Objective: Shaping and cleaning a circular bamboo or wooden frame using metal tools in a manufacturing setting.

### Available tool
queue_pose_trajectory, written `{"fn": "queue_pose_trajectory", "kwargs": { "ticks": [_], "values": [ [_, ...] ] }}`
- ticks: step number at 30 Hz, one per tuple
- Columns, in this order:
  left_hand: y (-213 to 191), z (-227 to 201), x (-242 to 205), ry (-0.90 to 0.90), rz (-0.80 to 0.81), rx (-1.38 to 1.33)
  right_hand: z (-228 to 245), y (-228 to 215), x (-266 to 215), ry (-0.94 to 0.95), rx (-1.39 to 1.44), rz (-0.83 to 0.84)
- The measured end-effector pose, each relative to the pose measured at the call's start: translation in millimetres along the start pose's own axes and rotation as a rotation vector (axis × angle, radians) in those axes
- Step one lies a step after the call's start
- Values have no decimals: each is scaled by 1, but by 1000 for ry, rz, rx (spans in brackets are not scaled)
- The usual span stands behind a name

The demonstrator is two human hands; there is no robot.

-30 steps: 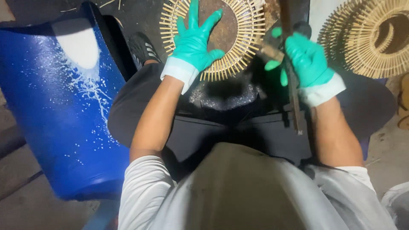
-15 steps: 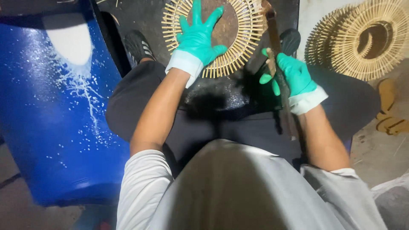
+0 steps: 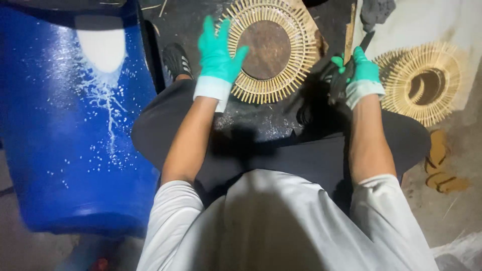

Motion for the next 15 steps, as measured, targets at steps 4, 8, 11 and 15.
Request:
{"fn": "queue_pose_trajectory", "kwargs": {
  "ticks": [4,8,11,15],
  "values": [
    [32,64,-11,-395,-51,-344,-39,-19,81,41,50,21],
    [104,105,-19,-630,34,-681,-62,3,81,210,162,-119],
    [127,115,-15,-653,23,-710,-57,14,74,201,226,-94],
    [113,113,-12,-667,3,-710,-30,40,34,55,-270,-88]
  ]
}}
Point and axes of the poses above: each hand's wrist, its own x-axis towards the middle knuckle, its own y-axis out of the palm, z = x × y, the point moved 5 cm from there along x, towards the middle knuckle, and after that the axes turned 13 degrees about x, right-handed, at the moved point
